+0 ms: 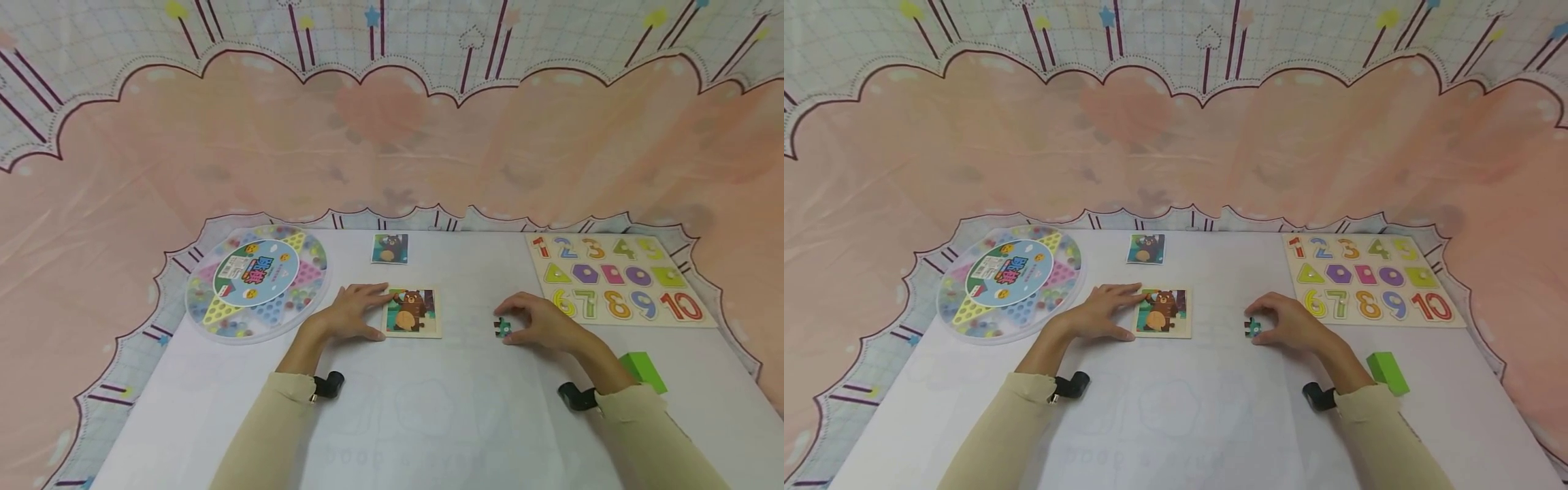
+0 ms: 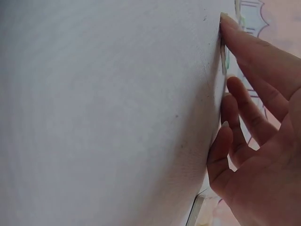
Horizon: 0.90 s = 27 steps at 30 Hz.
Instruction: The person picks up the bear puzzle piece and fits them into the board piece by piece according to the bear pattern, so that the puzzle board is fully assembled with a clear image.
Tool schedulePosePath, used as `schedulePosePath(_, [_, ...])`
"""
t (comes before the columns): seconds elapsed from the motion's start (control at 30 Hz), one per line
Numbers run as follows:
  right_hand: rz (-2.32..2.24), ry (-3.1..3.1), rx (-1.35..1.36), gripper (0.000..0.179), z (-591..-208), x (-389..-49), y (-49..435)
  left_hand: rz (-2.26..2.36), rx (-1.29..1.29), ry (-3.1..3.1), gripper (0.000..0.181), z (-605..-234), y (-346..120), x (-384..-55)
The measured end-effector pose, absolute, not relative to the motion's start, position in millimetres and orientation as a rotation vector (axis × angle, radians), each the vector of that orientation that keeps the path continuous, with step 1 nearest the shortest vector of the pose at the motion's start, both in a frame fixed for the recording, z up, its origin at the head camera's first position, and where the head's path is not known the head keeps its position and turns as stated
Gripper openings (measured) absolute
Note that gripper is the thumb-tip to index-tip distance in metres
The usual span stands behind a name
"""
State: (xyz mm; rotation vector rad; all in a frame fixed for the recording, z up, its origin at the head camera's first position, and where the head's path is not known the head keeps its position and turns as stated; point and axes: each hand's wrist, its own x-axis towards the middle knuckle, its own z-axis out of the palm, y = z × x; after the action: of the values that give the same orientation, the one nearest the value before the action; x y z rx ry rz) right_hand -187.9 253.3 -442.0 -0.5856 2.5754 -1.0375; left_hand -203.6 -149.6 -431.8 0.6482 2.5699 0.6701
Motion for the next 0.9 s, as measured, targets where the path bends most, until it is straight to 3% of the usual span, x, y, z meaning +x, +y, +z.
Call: schedulePosePath(0.9, [-1.031, 2.568, -0.513, 0.030, -436.4, -189.8, 247.2, 0.666, 0.653, 2.577, 0.084, -432.6, -151.1, -203.4])
